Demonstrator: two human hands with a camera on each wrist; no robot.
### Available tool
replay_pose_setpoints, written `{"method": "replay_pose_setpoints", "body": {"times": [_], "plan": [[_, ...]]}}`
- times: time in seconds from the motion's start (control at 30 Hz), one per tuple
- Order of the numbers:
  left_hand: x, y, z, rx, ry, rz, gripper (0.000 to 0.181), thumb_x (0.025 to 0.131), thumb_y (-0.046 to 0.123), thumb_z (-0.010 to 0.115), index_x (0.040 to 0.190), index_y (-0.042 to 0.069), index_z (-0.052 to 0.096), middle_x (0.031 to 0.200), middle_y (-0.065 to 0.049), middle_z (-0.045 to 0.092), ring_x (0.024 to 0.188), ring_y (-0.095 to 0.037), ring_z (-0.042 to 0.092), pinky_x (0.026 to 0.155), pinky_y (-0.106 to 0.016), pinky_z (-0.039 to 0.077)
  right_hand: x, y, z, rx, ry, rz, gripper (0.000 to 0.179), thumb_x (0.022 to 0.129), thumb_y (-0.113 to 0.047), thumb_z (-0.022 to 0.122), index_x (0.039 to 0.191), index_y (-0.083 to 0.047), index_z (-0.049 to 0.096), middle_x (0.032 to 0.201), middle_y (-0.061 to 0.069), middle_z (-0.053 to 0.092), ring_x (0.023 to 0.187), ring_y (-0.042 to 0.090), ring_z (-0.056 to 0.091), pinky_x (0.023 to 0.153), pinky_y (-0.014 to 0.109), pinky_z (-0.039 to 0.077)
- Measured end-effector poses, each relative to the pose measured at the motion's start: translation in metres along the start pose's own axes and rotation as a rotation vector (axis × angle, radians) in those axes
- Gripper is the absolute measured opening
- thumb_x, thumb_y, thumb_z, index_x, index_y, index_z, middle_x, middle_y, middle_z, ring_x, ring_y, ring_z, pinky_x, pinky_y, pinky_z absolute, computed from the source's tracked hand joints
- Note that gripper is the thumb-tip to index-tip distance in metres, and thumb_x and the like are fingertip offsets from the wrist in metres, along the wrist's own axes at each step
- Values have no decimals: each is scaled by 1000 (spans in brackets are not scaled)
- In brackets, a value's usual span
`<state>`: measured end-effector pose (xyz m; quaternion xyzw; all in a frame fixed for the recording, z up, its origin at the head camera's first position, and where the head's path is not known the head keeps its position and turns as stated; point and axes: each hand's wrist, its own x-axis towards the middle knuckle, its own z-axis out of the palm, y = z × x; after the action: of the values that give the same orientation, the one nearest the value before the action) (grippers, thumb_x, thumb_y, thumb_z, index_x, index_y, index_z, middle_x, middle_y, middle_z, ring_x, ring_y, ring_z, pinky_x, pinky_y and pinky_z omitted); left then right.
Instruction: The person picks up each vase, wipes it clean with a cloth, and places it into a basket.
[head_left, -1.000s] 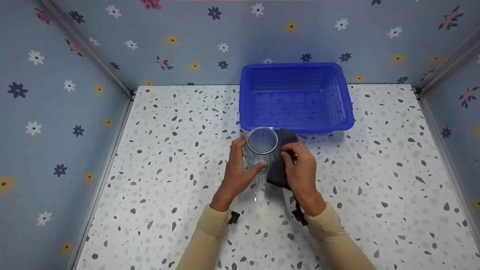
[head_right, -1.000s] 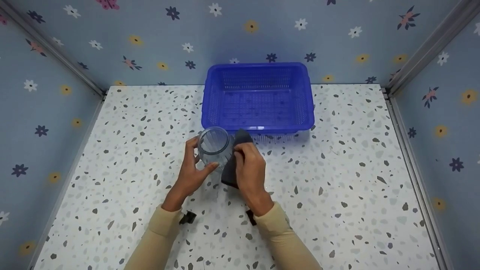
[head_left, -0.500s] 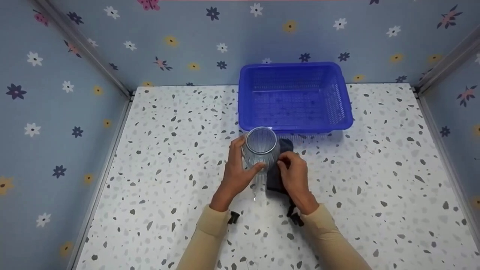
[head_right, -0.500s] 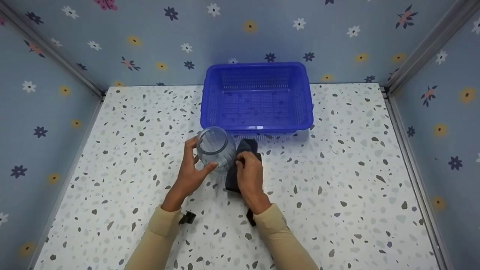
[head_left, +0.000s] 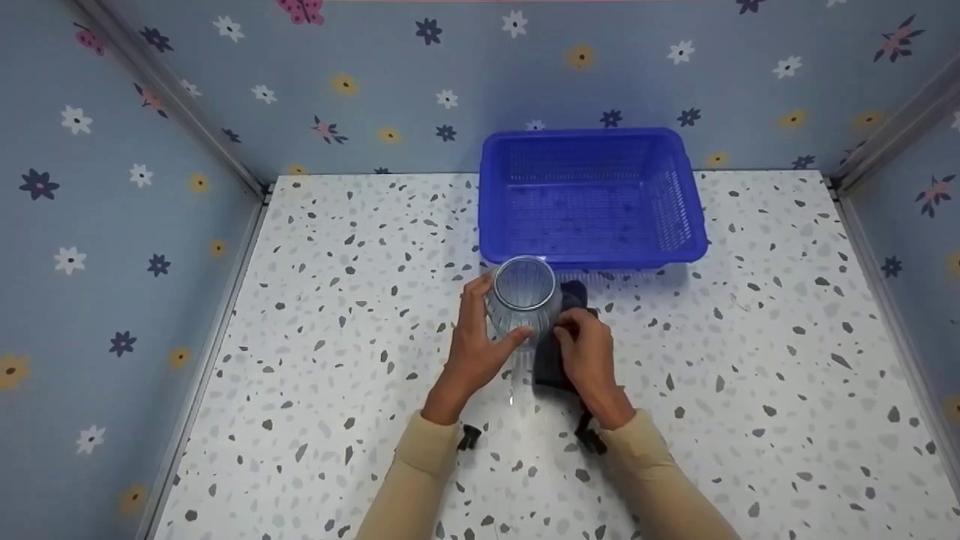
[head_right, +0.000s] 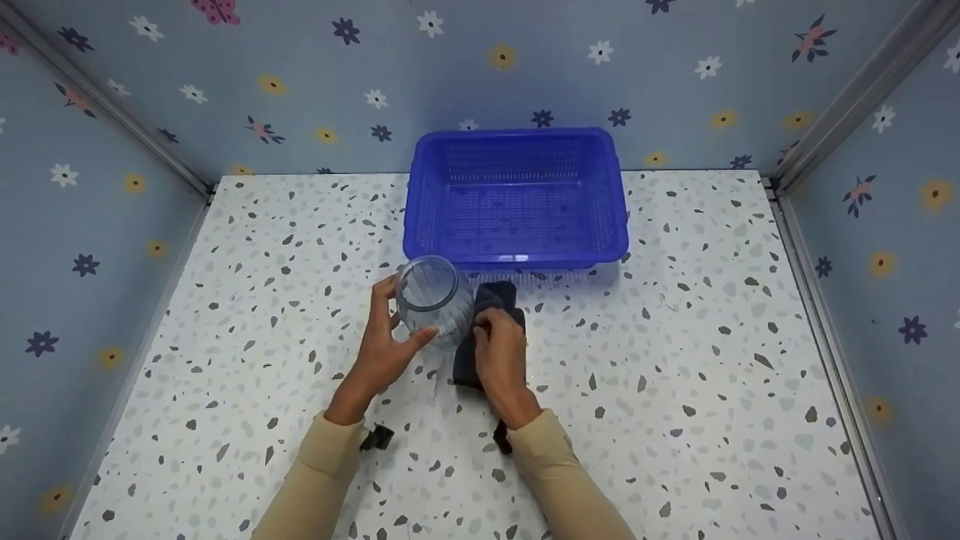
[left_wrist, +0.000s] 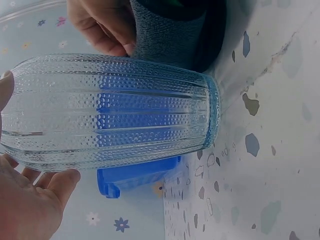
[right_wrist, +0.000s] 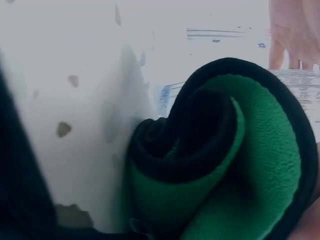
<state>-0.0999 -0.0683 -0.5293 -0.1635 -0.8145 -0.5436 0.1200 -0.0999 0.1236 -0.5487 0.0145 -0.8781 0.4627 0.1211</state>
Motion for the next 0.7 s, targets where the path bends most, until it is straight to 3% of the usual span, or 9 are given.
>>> {"method": "replay_pose_setpoints", "body": {"times": [0.2, 0.43, 0.7], "plan": [[-1, -1, 0, 1, 9, 10, 86, 94, 50, 79, 154, 4, 37, 160, -17, 39, 151, -33, 40, 116, -55, 41, 0, -20, -15, 66, 48, -20, 9, 91, 12, 73, 95, 4, 74, 93, 19, 74, 84, 31, 70, 76, 42, 56], [1, -1, 1, 1, 16, 44, 86, 94, 49, 79, 155, 4, 36, 160, -17, 40, 151, -31, 39, 118, -52, 39, 3, -40, -30, 79, 102, -94, 10, 92, 11, 74, 96, 3, 73, 94, 17, 74, 82, 26, 68, 73, 33, 53], [0, -1, 2, 8, 3, 16, 92, 95, 65, 68, 155, 3, 35, 160, -18, 38, 150, -31, 40, 116, -55, 41, 10, -66, -39, 34, 132, -180, 10, 92, 10, 75, 97, 1, 75, 97, 15, 73, 91, 29, 72, 80, 44, 59]]}}
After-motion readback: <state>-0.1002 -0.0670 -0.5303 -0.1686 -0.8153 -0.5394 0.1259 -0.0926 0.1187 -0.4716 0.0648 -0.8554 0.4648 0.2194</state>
